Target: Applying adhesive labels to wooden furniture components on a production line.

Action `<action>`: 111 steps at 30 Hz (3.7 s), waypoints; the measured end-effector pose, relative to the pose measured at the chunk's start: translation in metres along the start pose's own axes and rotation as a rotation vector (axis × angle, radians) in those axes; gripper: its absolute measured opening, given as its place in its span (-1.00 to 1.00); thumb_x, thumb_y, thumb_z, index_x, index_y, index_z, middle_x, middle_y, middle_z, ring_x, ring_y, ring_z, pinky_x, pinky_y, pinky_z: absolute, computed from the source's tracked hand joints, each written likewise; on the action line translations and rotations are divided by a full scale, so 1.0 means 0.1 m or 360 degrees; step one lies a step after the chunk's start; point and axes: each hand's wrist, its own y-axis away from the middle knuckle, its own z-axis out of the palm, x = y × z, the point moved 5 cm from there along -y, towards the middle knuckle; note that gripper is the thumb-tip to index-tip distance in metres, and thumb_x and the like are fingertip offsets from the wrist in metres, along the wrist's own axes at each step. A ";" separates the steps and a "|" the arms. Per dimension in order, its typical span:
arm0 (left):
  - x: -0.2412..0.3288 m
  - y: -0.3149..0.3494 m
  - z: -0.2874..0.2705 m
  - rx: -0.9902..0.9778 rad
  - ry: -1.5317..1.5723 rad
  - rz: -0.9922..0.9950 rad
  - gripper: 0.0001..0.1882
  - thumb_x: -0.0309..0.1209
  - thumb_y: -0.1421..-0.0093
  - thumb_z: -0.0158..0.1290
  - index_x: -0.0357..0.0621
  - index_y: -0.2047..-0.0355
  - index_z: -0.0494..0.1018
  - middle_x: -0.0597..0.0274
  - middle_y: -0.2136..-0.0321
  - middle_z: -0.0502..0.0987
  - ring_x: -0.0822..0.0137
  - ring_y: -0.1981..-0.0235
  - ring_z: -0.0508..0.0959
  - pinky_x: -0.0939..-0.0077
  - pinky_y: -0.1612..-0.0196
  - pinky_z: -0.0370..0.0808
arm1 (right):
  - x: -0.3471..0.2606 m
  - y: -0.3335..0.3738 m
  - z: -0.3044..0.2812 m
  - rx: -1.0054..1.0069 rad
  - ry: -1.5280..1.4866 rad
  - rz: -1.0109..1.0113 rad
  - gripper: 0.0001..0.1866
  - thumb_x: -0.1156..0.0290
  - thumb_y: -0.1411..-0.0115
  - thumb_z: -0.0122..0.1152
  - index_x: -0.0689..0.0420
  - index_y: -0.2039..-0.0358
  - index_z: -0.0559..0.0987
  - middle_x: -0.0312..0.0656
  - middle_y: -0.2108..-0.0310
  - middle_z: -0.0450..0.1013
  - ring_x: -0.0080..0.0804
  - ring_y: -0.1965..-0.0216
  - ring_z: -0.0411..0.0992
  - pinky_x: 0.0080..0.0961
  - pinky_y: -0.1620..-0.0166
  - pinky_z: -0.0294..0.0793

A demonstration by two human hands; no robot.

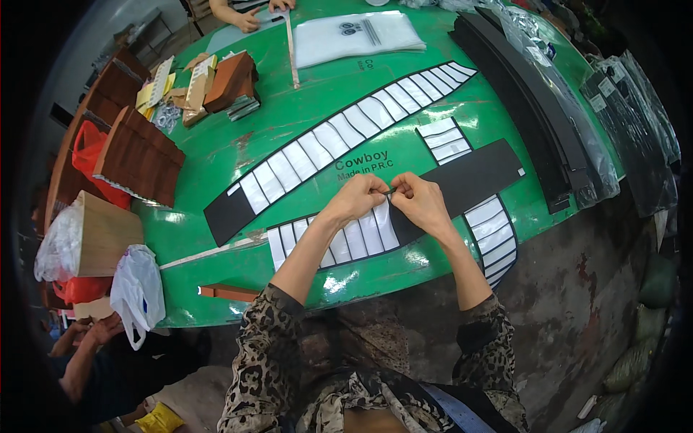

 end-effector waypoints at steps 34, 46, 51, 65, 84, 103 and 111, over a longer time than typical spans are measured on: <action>0.29 0.47 0.00 0.0588 0.0180 0.0398 -0.73 -0.30 -0.14 0.07 -0.30 0.30 0.48 0.17 0.48 0.46 0.34 0.39 0.48 0.49 0.37 0.39 | -0.11 0.34 -0.26 0.0445 -0.0822 -0.0266 -0.72 0.70 -0.06 0.17 0.24 0.18 0.46 -0.19 0.36 0.51 -0.48 0.33 0.49 -0.50 0.12 0.50; 0.36 1.58 -0.05 0.0116 0.0815 0.0045 -0.83 -0.42 -0.15 0.14 -0.28 0.30 0.52 0.42 0.50 0.46 0.60 0.42 0.41 0.65 0.31 0.38 | -1.17 1.31 -0.15 0.0611 0.0693 -0.2028 -0.92 0.45 0.09 0.23 0.02 0.52 0.51 -0.31 0.32 0.55 -0.44 0.30 0.50 -0.23 -0.14 0.33; 0.40 1.90 -0.09 0.0425 0.0305 0.0466 -0.86 -0.45 -0.11 0.14 -0.31 0.38 0.52 0.32 0.50 0.48 0.54 0.44 0.43 0.63 0.32 0.39 | -1.24 1.44 0.00 0.0610 0.0428 -0.1806 -0.90 0.45 0.06 0.27 0.04 0.48 0.53 -0.30 0.34 0.55 -0.44 0.32 0.51 -0.21 -0.18 0.29; 0.20 2.81 -0.35 0.1165 -0.0906 0.1299 -0.82 -0.51 0.08 0.25 -0.19 0.45 0.49 0.34 0.50 0.49 0.40 0.50 0.47 0.40 0.38 0.23 | -1.44 1.26 0.54 -0.0961 -0.0449 -0.0314 -0.75 0.40 -0.14 0.20 0.29 0.22 0.57 -0.19 0.30 0.52 -0.49 0.26 0.45 -0.56 0.16 0.41; 0.10 3.39 -0.36 0.1052 -0.1597 0.1828 -0.81 -0.47 0.04 0.07 -0.33 0.41 0.47 0.17 0.41 0.42 0.32 0.42 0.45 0.37 0.39 0.32 | -1.67 1.41 1.10 -0.1662 -0.0365 -0.0062 -0.81 0.54 0.01 0.38 0.27 0.33 0.63 -0.29 0.39 0.56 -0.64 0.32 0.45 -0.64 0.21 0.44; 0.10 3.68 -0.78 0.1168 -0.0974 0.1587 -0.87 -0.46 -0.10 0.04 -0.15 0.33 0.51 0.24 0.43 0.52 0.35 0.40 0.49 0.35 0.25 0.29 | -1.99 1.48 1.09 -0.1214 0.0112 -0.0347 -0.76 0.45 0.00 0.32 0.32 0.33 0.61 -0.10 0.44 0.51 -0.41 0.37 0.48 -0.48 0.24 0.44; -0.25 4.10 -2.40 0.1749 0.0535 0.0845 -0.10 -0.36 -0.32 -0.12 -0.29 -0.28 -0.61 0.13 0.47 0.54 0.35 0.42 0.54 0.50 0.22 0.46 | -1.85 1.29 1.09 -0.0948 -0.0408 -0.0247 -0.83 0.50 -0.05 0.31 0.26 0.31 0.62 -0.28 0.38 0.52 -0.51 0.31 0.43 -0.59 0.21 0.40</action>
